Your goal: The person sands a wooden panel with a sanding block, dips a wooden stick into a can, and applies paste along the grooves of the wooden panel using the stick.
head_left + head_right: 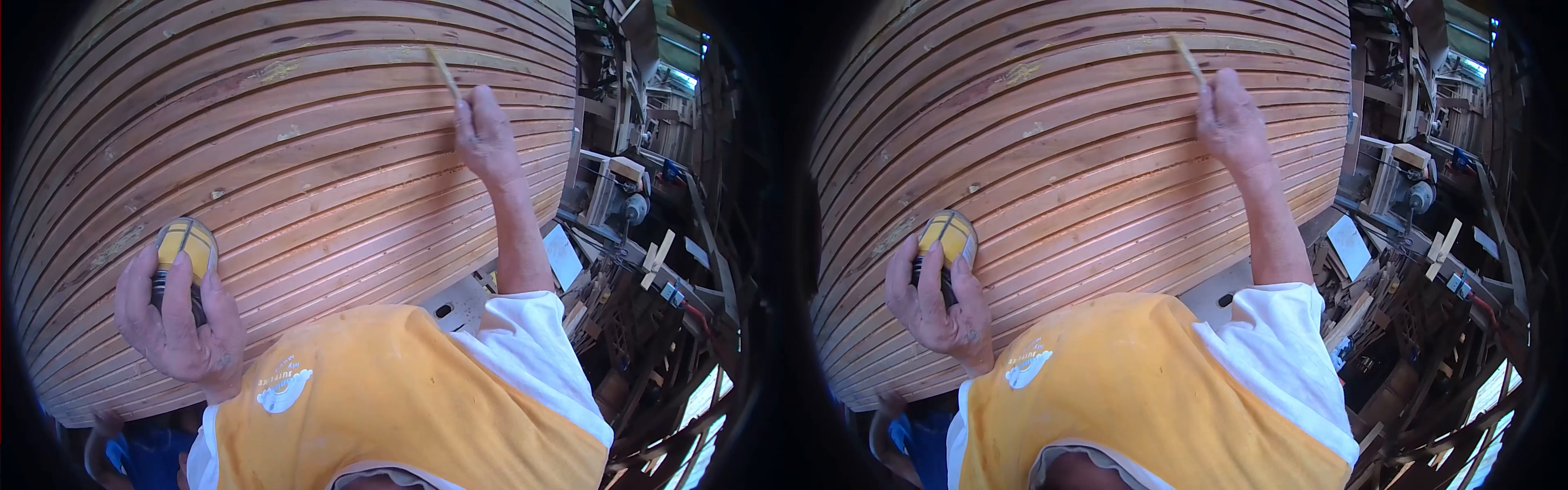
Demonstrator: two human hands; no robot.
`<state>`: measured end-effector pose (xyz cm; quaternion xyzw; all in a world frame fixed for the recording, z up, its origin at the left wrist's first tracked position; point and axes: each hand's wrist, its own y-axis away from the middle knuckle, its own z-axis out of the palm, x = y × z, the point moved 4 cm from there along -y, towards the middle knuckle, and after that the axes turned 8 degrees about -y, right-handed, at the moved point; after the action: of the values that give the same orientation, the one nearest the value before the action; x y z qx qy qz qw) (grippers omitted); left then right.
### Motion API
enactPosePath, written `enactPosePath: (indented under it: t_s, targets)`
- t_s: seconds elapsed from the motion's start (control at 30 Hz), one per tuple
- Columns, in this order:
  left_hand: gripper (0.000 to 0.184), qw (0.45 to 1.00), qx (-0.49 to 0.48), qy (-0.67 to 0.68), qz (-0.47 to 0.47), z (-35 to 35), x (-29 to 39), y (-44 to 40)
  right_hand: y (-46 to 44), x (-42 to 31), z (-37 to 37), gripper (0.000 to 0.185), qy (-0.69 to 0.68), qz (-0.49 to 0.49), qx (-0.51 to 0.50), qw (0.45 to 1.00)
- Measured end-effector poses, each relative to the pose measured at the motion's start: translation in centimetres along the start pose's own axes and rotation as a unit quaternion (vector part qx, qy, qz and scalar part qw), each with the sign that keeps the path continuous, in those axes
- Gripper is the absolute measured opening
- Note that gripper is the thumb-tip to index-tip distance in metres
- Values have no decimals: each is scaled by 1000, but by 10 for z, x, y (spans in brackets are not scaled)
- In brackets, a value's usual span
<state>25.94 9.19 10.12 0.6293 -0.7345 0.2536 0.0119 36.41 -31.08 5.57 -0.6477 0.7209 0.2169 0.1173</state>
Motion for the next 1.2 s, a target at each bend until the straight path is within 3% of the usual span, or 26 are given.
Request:
enactPosePath:
  t_s: [0.13, 0.27, 0.37, 0.5, 0.6, 1.2]
  targets:
    - [38, 1000, -2, -3, -3, 0, -1, 1, -5, 6, -1, 20, 9, 4, -52, 999]
    - [38, 1000, 1, -3, -8, 1, -1, 1, -18, 35, -38, 26, 101, 48, 17, 994]
    - [37, 1000, -3, -7, -7, 0, 0, 2, -38, 18, -67, 29, 200, 38, -32, 979]
    - [37, 1000, 1, -6, -4, 2, 0, 2, -72, 14, -86, 33, 323, -83, -65, 940]
    - [38, 1000, -5, -5, -2, 1, -2, 3, -89, 12, -91, 32, 350, -117, -106, 923]
    - [35, 1000, -11, -10, -8, 1, -4, 5, -99, 14, -98, 26, 305, -160, -144, 928]
